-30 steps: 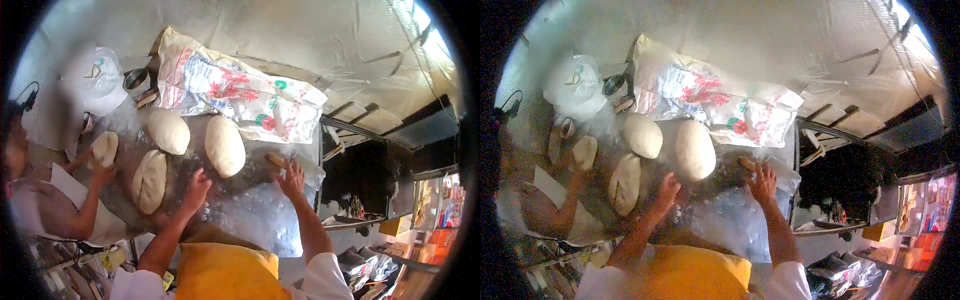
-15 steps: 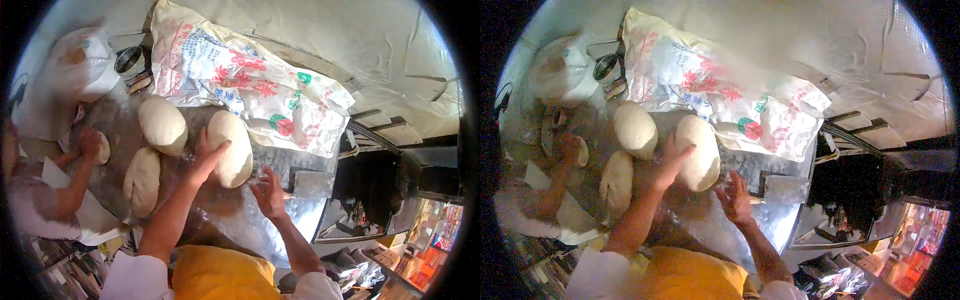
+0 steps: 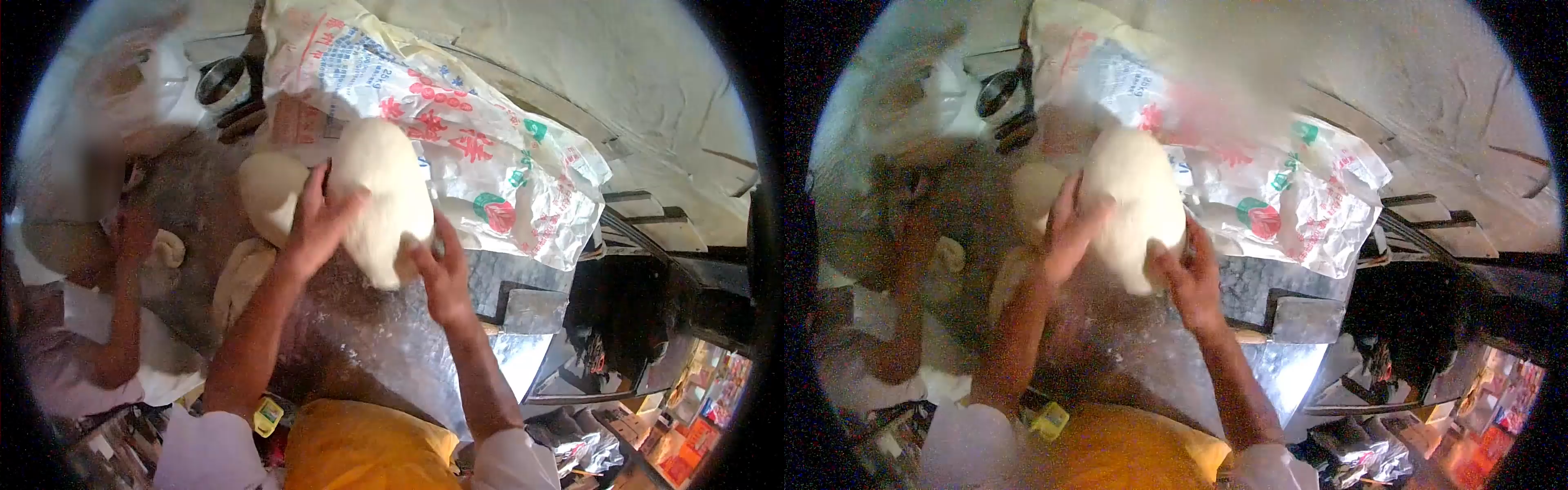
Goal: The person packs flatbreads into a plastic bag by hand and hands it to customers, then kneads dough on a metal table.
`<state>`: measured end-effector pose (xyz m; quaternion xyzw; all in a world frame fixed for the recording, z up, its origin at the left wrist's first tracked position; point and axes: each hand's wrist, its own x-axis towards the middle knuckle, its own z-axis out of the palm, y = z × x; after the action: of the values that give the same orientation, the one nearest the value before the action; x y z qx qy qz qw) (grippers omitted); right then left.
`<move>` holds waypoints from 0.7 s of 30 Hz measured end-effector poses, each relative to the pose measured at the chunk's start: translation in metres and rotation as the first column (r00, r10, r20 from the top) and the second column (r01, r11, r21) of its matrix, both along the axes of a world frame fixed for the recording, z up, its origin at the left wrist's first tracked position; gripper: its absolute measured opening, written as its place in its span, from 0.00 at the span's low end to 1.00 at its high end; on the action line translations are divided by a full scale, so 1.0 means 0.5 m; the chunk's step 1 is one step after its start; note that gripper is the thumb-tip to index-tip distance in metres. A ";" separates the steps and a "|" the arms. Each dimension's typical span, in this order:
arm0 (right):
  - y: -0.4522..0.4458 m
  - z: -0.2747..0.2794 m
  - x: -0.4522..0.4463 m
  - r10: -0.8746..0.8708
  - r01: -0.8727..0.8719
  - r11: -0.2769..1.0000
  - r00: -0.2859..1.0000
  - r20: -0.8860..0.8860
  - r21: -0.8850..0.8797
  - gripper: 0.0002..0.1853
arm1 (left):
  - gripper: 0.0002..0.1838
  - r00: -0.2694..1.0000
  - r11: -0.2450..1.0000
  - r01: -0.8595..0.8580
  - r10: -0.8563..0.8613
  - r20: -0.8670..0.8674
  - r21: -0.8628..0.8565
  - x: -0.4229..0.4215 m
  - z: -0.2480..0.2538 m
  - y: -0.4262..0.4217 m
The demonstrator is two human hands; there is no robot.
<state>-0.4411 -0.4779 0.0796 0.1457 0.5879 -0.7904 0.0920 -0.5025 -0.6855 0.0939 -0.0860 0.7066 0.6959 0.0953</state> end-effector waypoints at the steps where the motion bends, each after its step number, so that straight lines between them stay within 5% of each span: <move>1: -0.006 -0.035 -0.016 0.023 -0.021 1.000 0.998 -0.061 0.018 0.35 | 0.40 0.999 0.993 0.038 -0.038 0.003 -0.111 -0.018 0.013 -0.032; 3: -0.005 -0.103 -0.001 0.056 -0.034 0.991 0.982 -0.182 0.126 0.35 | 0.37 0.903 0.684 0.001 -0.314 -0.294 -0.729 0.007 -0.070 -0.168; 6: 0.022 -0.120 0.121 0.322 -0.303 0.852 0.946 0.028 0.426 0.31 | 0.33 0.999 0.690 -0.040 0.015 -0.042 -0.723 0.180 -0.127 -0.331; 8: 0.036 -0.217 0.253 0.368 -0.318 0.807 0.930 -0.002 0.498 0.30 | 0.33 0.987 0.676 -0.079 0.154 0.035 -0.733 0.292 -0.151 -0.408; 10: 0.054 -0.220 0.313 0.421 -0.329 0.754 0.906 -0.035 0.568 0.30 | 0.34 0.956 0.738 -0.104 0.258 0.137 -0.667 0.391 -0.167 -0.473; 12: 0.107 -0.161 0.335 0.451 0.075 0.261 0.872 -0.191 0.962 0.33 | 0.36 0.905 0.791 -0.152 0.353 0.239 -0.592 0.451 -0.161 -0.498; 13: 0.140 -0.171 0.345 0.354 0.065 0.347 0.915 -0.195 0.936 0.37 | 0.36 0.905 0.794 -0.162 0.356 0.232 -0.586 0.461 -0.160 -0.503; 15: 0.205 -0.159 0.353 0.398 0.129 0.104 0.903 -0.161 0.986 0.36 | 0.40 0.899 0.962 -0.250 0.273 0.341 -0.110 0.470 -0.143 -0.501; 17: 0.256 -0.159 0.359 0.425 0.117 0.216 0.882 -0.201 0.969 0.37 | 0.40 0.934 0.970 -0.216 0.239 0.264 -0.114 0.517 -0.126 -0.491; 20: 0.256 -0.124 0.390 0.333 -0.086 0.257 0.943 -0.005 0.963 0.29 | 0.41 0.997 0.988 -0.054 0.062 0.050 -0.145 0.553 -0.126 -0.431; 21: 0.235 -0.099 0.397 0.293 -0.213 0.295 0.948 0.124 0.931 0.24 | 0.41 0.987 0.995 -0.081 0.073 0.143 0.051 0.531 -0.080 -0.371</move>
<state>-0.2424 -0.3604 0.0300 0.0497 0.9512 -0.2896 0.0944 -0.2368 -0.8713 0.0541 -0.1598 0.6743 0.7108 0.1204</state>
